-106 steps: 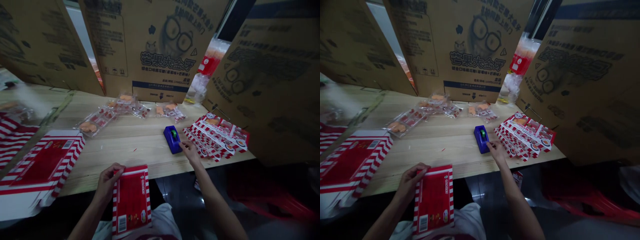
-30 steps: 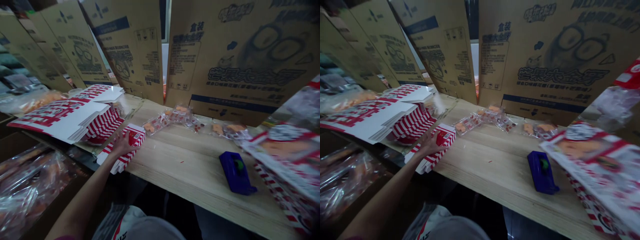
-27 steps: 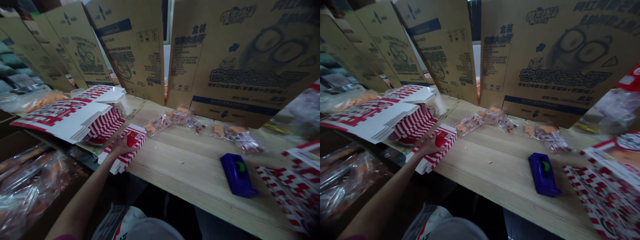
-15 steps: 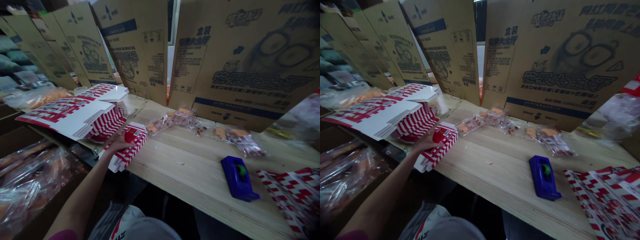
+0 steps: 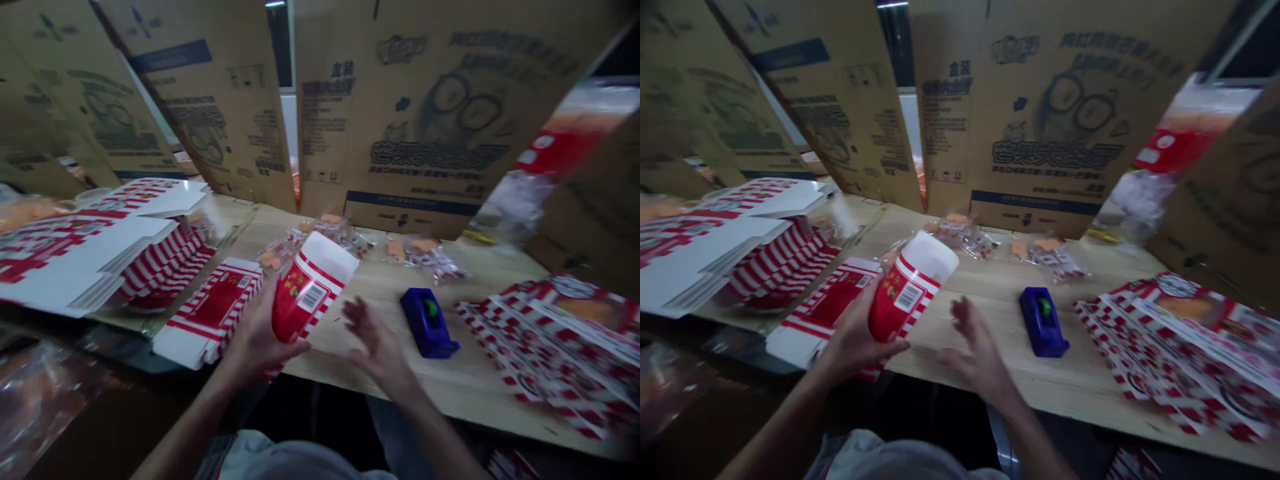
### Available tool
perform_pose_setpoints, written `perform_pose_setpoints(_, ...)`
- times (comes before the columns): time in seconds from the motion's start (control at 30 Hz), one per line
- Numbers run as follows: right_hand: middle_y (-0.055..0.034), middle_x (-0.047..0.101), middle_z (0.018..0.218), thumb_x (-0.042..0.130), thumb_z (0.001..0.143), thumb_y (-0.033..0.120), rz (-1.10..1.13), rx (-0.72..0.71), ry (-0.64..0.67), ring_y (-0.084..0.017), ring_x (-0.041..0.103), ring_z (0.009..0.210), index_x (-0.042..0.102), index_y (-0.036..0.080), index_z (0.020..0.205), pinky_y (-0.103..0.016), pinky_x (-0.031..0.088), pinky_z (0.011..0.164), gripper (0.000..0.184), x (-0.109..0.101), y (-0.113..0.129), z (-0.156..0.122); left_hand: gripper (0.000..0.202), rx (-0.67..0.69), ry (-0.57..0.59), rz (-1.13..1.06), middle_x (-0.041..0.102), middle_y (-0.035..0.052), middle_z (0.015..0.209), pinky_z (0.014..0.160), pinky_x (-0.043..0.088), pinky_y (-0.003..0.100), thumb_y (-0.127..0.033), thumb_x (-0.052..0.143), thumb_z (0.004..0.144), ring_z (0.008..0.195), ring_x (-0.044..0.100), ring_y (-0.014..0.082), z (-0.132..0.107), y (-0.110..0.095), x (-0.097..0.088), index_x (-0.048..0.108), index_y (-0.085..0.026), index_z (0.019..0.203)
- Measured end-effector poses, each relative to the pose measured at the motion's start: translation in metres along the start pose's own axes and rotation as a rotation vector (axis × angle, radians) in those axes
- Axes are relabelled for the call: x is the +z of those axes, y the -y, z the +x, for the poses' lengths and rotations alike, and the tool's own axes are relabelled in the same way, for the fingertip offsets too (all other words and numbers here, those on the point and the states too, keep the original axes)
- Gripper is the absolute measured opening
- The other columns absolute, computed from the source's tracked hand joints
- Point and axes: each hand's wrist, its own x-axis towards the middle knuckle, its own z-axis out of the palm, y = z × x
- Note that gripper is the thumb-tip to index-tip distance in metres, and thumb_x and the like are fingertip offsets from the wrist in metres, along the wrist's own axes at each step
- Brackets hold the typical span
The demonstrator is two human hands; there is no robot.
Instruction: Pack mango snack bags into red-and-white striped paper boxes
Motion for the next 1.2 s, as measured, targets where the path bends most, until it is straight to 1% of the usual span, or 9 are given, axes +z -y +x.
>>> perform_pose_setpoints(0.17, -0.0053, 0.069, 0.114, 0.081, 0.069, 0.035, 0.116, 0.03, -0.013, -0.026, 0.065, 0.106, 0.061, 0.025, 0.113, -0.043, 0.05, 0.097, 0.049, 0.026, -0.016, 0.005, 0.113, 0.006, 0.008, -0.206, 0.047, 0.0191, 0.14, 0.106, 0.037, 0.053, -0.042, 0.084, 0.054, 0.129, 0.044, 0.0388, -0.019, -0.004, 0.06, 0.024, -0.018, 0.148)
perform_pose_setpoints(0.33, -0.005, 0.075, 0.092, 0.081, 0.068, 0.033, 0.042, 0.074, -0.18, -0.025, 0.07, 0.085, 0.071, 0.019, 0.091, -0.04, 0.056, 0.081, 0.029, -0.001, -0.025, -0.001, 0.085, -0.263, 0.084, -0.72, 0.065, 0.0133, 0.116, 0.095, 0.048, 0.047, -0.033, 0.083, 0.056, 0.106, 0.062, 0.0315, -0.016, 0.005, 0.065, 0.047, -0.017, 0.131)
perform_pose_setpoints(0.43, -0.0049, 0.075, 0.088, 0.083, 0.064, 0.032, 0.129, 0.136, -0.21, -0.025, 0.07, 0.08, 0.073, 0.018, 0.089, -0.039, 0.057, 0.076, 0.03, -0.015, -0.03, -0.004, 0.046, -0.483, 0.213, -1.11, 0.072, 0.0073, 0.086, 0.077, 0.055, 0.039, -0.03, 0.083, 0.058, 0.08, 0.069, 0.0251, -0.015, 0.009, 0.07, 0.064, -0.015, 0.097)
perform_pose_setpoints(0.57, -0.0064, 0.076, 0.086, 0.085, 0.06, 0.03, 0.205, 0.21, -0.236, -0.024, 0.07, 0.075, 0.074, 0.016, 0.085, -0.038, 0.057, 0.074, 0.031, -0.021, -0.032, -0.004, 0.027, -0.586, 0.189, -1.239, 0.07, 0.0027, 0.067, 0.06, 0.053, 0.029, -0.03, 0.083, 0.06, 0.058, 0.064, 0.017, -0.019, 0.011, 0.078, 0.064, -0.014, 0.068)
perform_pose_setpoints(0.63, -0.0066, 0.076, 0.084, 0.086, 0.058, 0.028, 0.241, 0.226, -0.281, -0.023, 0.071, 0.073, 0.074, 0.016, 0.084, -0.037, 0.057, 0.072, 0.031, -0.023, -0.03, 0.0, 0.025, -0.523, 0.165, -1.217, 0.072, 0.0018, 0.073, 0.064, 0.053, 0.027, -0.03, 0.083, 0.064, 0.064, 0.066, 0.0166, -0.023, 0.012, 0.079, 0.068, -0.016, 0.078)
perform_pose_setpoints(0.73, -0.0056, 0.076, 0.084, 0.087, 0.055, 0.025, 0.27, 0.193, -0.389, -0.022, 0.071, 0.071, 0.074, 0.017, 0.083, -0.036, 0.058, 0.072, 0.032, -0.032, -0.026, 0.008, 0.029, -0.471, 0.325, -1.203, 0.073, 0.0012, 0.079, 0.069, 0.053, 0.028, -0.032, 0.081, 0.067, 0.073, 0.068, 0.0188, -0.033, 0.014, 0.081, 0.071, -0.019, 0.092)
perform_pose_setpoints(0.9, -0.0049, 0.076, 0.086, 0.087, 0.055, 0.024, 0.256, 0.197, -0.402, -0.022, 0.071, 0.073, 0.074, 0.018, 0.084, -0.035, 0.058, 0.074, 0.033, -0.041, -0.033, 0.013, 0.029, -0.556, 0.394, -1.136, 0.069, 0.0013, 0.061, 0.054, 0.049, 0.026, -0.045, 0.074, 0.073, 0.054, 0.063, 0.0173, -0.056, 0.024, 0.089, 0.073, -0.017, 0.072)
perform_pose_setpoints(1.0, -0.0053, 0.076, 0.087, 0.086, 0.056, 0.024, 0.272, 0.248, -0.377, -0.022, 0.071, 0.075, 0.074, 0.018, 0.085, -0.035, 0.057, 0.075, 0.032, -0.042, -0.043, 0.003, 0.029, -0.487, 0.44, -1.121, 0.074, 0.0051, 0.081, 0.071, 0.054, 0.031, -0.038, 0.076, 0.072, 0.073, 0.068, 0.0215, -0.053, 0.029, 0.088, 0.073, -0.017, 0.092)
perform_pose_setpoints(1.2, -0.0099, 0.075, 0.094, 0.084, 0.063, 0.028, 0.273, 0.439, -0.116, -0.025, 0.071, 0.084, 0.071, 0.015, 0.097, -0.039, 0.054, 0.082, 0.039, -0.03, -0.055, -0.037, 0.058, -0.419, 0.219, -1.236, 0.067, 0.0123, 0.12, 0.095, 0.05, 0.037, -0.032, 0.077, 0.072, 0.11, 0.063, 0.0259, -0.027, 0.027, 0.088, 0.06, -0.017, 0.125)
